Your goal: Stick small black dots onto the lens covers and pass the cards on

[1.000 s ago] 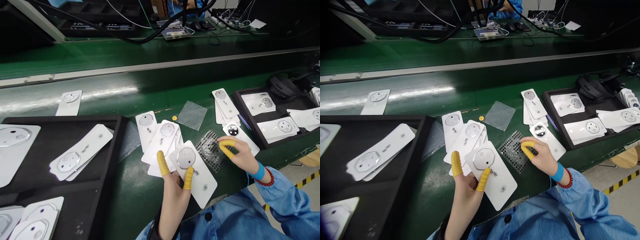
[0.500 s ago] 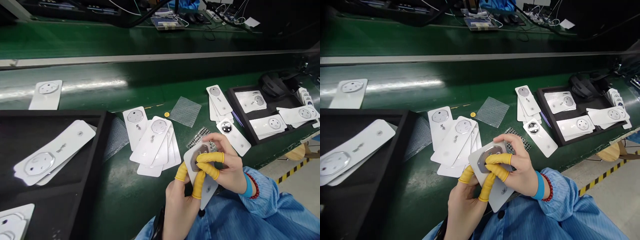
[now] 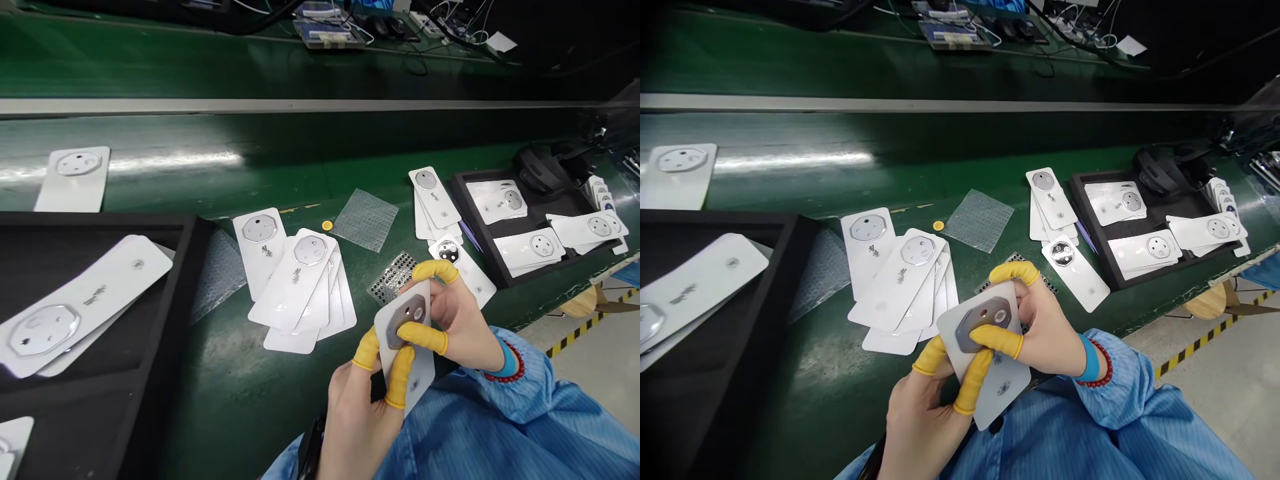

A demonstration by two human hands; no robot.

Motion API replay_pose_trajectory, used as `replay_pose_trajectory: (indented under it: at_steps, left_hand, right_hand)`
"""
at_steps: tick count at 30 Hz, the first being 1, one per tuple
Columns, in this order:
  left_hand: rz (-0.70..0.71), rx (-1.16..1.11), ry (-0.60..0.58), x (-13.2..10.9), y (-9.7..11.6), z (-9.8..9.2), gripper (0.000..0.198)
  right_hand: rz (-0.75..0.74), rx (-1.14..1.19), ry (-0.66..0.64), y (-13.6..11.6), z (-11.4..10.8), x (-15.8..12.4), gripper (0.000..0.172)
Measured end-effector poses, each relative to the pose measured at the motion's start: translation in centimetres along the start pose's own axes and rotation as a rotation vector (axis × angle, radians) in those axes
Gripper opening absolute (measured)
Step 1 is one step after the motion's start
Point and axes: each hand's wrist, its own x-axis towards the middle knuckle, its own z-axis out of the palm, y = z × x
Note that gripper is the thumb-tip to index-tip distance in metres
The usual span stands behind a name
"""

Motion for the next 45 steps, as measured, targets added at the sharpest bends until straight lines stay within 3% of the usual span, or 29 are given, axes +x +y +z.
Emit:
replay_pose_trajectory:
  at_steps: [11,21,28,32,40,45]
  left_hand:
    - [0.043,0.044,-0.013,-0.2,0.2,-0.3,0.006]
    - [0.030,0.089,0.057,-0.6,0.2,-0.5,0.007]
    - [-0.029,0.053,-0.020,-1.3,-0.4,-0.4,0.006]
    - [-0.017,0.055,-0.069,-1.6,-0.9,-0.4,0.008]
    - [0.009,0.073,-0.006,-1.6,-0.8,-0.1,0.014]
    - [-0.057,-0.250,-0.095,0.3,0.5,-0.5,0.008]
  right_hand:
    - [0.017,-0.006,-0.146,-0.7,-1.2,-0.1,0.045]
    - [-0.059,-0.094,0.010,-0.6,-0.3,-0.7,0.040]
    - [-0.085,-0.097,0.030,-0.6,0.2,-0.9,0.035]
    - [-0.015,-0.089,-0.022,-0.8,-0.2,-0.8,0.037]
    - [0.156,0.034,-0.107,-1.7,-0.7,-0.1,0.030]
    - [0.229,0.120,-0.039,-1.3,-0.4,-0.1,0.033]
